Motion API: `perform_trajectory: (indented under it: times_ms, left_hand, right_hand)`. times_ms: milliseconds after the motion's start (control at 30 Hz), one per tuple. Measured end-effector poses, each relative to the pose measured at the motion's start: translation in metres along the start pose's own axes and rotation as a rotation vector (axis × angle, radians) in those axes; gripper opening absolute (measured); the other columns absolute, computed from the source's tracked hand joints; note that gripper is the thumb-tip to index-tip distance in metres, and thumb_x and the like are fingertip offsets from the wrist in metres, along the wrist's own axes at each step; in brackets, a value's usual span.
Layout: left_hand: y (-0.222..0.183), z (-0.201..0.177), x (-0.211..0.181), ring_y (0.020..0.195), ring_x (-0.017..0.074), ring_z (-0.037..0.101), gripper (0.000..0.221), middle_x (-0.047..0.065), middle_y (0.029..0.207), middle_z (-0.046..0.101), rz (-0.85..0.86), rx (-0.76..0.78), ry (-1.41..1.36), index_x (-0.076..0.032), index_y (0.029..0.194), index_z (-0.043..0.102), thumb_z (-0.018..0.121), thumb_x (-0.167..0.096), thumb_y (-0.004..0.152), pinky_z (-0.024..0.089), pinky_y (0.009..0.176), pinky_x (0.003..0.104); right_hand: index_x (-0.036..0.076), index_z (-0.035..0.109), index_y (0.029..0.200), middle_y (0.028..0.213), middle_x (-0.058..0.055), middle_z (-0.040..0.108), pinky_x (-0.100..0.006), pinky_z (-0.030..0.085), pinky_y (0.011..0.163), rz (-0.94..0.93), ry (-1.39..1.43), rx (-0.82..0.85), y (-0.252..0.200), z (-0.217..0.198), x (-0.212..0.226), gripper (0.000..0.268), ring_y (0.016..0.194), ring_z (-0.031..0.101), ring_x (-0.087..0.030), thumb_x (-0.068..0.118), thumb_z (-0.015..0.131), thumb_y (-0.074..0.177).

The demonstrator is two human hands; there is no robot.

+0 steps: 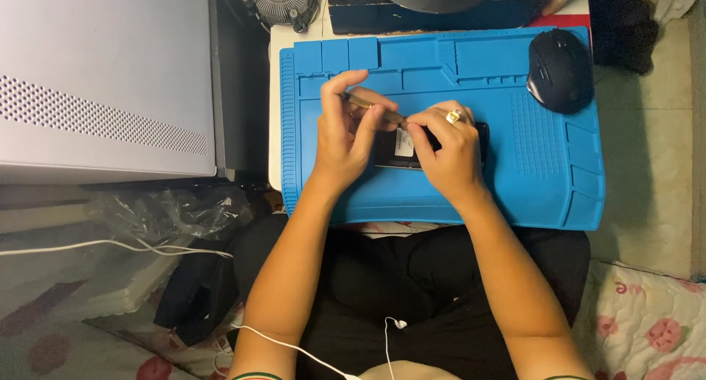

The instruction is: The person is disassembling a mobile phone, removing screws and internal components on a repair mat.

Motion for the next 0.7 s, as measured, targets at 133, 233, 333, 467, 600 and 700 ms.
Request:
perform_trajectory:
  times_ms: [133,233,333,467,600,700]
  left_hand:
    - [0.001,-0.005,0.000,0.086,0.0249,0.079,0.037,0.014,0.105,0.075,-0.011,-0.022,-0.008,-0.002,0.145,0.035,0.054,-0.004,0.113,0.071,0.073,0.038]
    - [0.002,-0.006,0.000,0.085,0.0241,0.079,0.038,0.014,0.105,0.075,-0.009,-0.031,-0.017,-0.003,0.146,0.034,0.054,-0.004,0.113,0.071,0.073,0.037]
    - [0.000,-0.003,0.001,0.083,0.0244,0.079,0.038,0.013,0.104,0.075,-0.009,-0.014,0.011,-0.003,0.145,0.034,0.054,-0.004,0.113,0.071,0.072,0.038]
    - [-0.001,-0.001,0.004,0.085,0.0230,0.079,0.043,0.013,0.106,0.075,-0.022,-0.010,-0.024,-0.004,0.148,0.032,0.055,-0.004,0.112,0.072,0.074,0.037]
    - [0.001,0.002,0.001,0.093,0.0259,0.079,0.052,0.014,0.111,0.074,-0.047,0.056,-0.106,-0.005,0.155,0.027,0.056,-0.001,0.113,0.072,0.079,0.041]
    - [0.001,0.008,-0.008,0.096,0.0270,0.078,0.056,0.014,0.114,0.074,-0.061,0.110,-0.031,-0.004,0.162,0.024,0.052,0.001,0.114,0.072,0.083,0.044]
  right_hand:
    - [0.011,0.074,0.100,0.088,-0.002,0.076,-0.041,0.050,0.087,0.004,-0.004,0.002,0.002,-0.001,0.002,0.008,0.094,0.071,-0.030,0.006,0.070,0.106]
    - [0.013,0.074,0.099,0.088,0.000,0.076,-0.039,0.050,0.087,0.025,0.014,0.002,0.003,-0.001,0.001,0.011,0.093,0.071,-0.028,0.006,0.070,0.106]
    - [0.013,0.073,0.101,0.089,-0.001,0.076,-0.040,0.050,0.087,0.027,0.014,0.005,0.003,-0.001,0.002,0.006,0.095,0.071,-0.028,0.008,0.073,0.105]
    - [0.012,0.072,0.099,0.088,-0.002,0.074,-0.041,0.050,0.087,0.008,0.001,0.006,0.002,0.000,0.002,0.008,0.094,0.070,-0.030,0.007,0.073,0.105]
    - [0.012,0.072,0.098,0.088,-0.002,0.075,-0.041,0.051,0.087,0.008,-0.018,0.011,-0.001,0.000,0.000,0.009,0.095,0.071,-0.030,0.008,0.073,0.106]
    - [0.011,0.071,0.097,0.087,-0.004,0.074,-0.042,0.050,0.085,-0.001,-0.026,-0.002,-0.001,0.000,-0.001,0.009,0.093,0.070,-0.032,0.007,0.072,0.106]
Point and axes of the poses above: each hand's wrist, its own y-axis towards the middle knuckle, its own z-axis out of the palm, x = y × z, the point moved 6 cm from there along y, towards the middle knuckle
